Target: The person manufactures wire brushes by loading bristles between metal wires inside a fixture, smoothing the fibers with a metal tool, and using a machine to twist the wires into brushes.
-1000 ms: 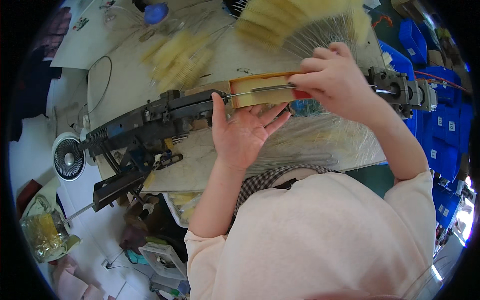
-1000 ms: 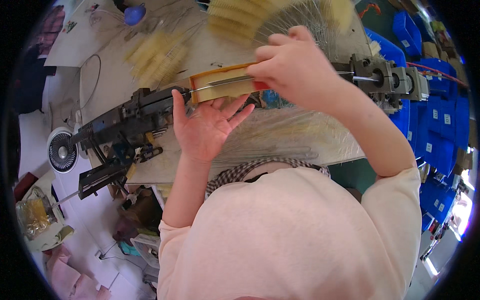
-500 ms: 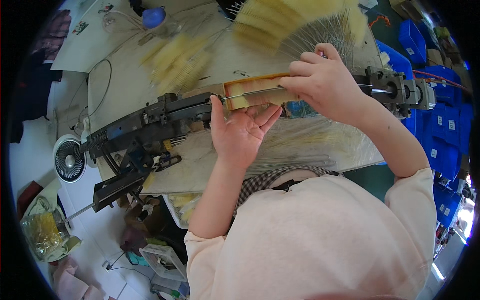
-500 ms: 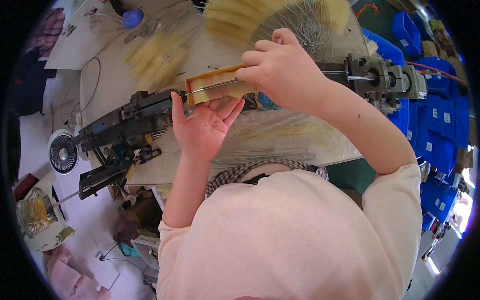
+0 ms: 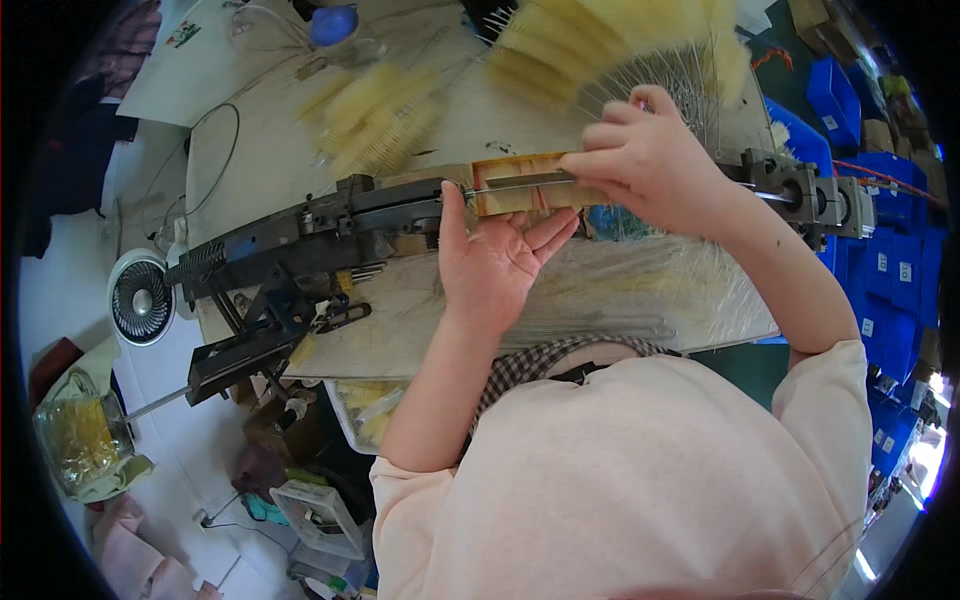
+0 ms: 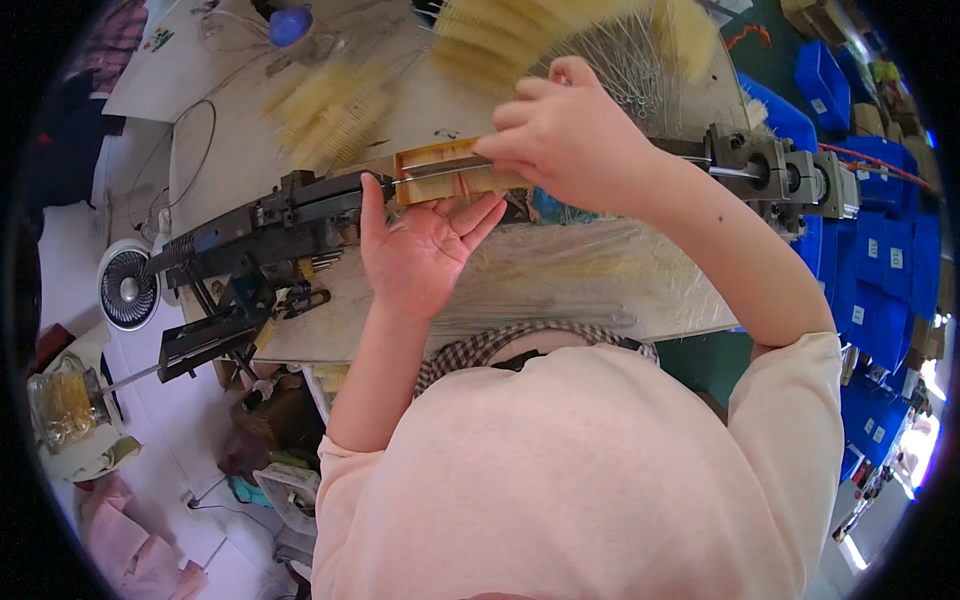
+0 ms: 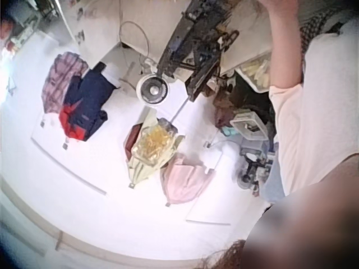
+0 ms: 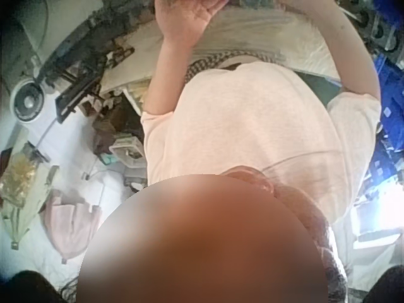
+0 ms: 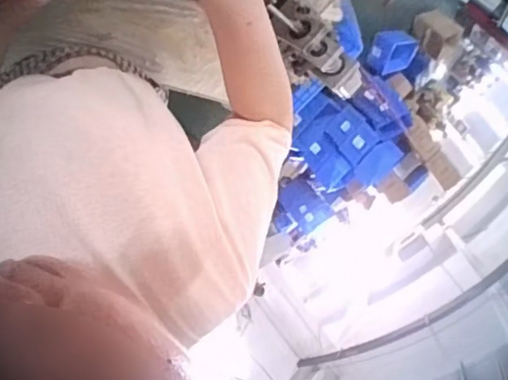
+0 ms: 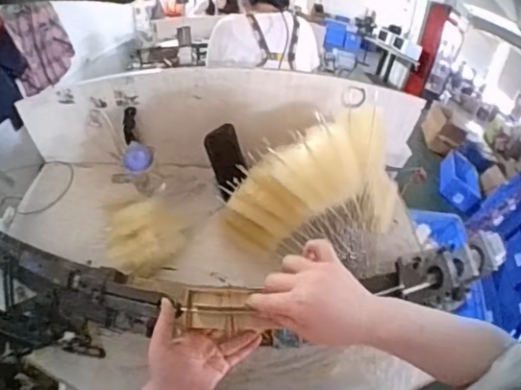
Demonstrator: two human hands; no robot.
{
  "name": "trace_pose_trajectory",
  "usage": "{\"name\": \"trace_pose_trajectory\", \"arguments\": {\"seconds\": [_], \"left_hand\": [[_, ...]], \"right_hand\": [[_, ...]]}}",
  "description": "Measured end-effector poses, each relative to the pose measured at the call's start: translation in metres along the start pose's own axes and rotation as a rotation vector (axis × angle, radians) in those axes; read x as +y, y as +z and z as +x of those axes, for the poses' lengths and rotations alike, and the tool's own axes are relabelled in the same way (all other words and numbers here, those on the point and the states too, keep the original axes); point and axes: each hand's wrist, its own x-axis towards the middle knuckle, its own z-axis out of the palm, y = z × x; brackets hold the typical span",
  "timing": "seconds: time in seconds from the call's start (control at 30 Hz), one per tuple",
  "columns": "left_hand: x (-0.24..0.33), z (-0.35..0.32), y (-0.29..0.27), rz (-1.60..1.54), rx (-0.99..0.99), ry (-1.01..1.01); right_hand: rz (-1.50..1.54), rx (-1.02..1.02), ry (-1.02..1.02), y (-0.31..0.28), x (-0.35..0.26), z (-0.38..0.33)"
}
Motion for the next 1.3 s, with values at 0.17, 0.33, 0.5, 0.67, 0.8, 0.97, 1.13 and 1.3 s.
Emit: {"name": "trace_pose_trajectory", "arguments": {"seconds": [0.17,0.33,0.5,0.67,0.8,0.97,1.13,1.3], "left_hand": [[0.003,-0.002,0.003,0.121,0.051,0.008],[0.001,0.0,0.003,0.086,0.039,-0.004],[0.001,-0.001,0.003,0.098,0.019,-0.017],[-0.001,-0.001,0.003,0.116,0.074,0.027],[-0.002,-0.001,0.001,0.071,0.009,0.018],[-0.003,-0.001,-0.002,-0.012,0.028,0.022],[-0.002,-0.001,0.003,-0.005,0.013,-0.001],[0.0,-0.002,0.006,0.056,0.054,0.028]], "right_hand": [[-0.128,-0.051,-0.02,-0.005,-0.012,0.004],[0.036,-0.011,0.029,-0.009,0.006,-0.008],[-0.02,-0.03,0.054,-0.017,0.016,-0.029],[-0.079,-0.1,0.029,-0.016,0.009,-0.026],[0.005,0.029,0.009,-0.02,0.002,-0.028],[-0.138,-0.021,-0.052,-0.006,-0.017,-0.026],[0.152,0.055,0.012,-0.017,0.002,-0.009],[0.084,-0.066,-0.031,-0.006,0.004,-0.004]]}}
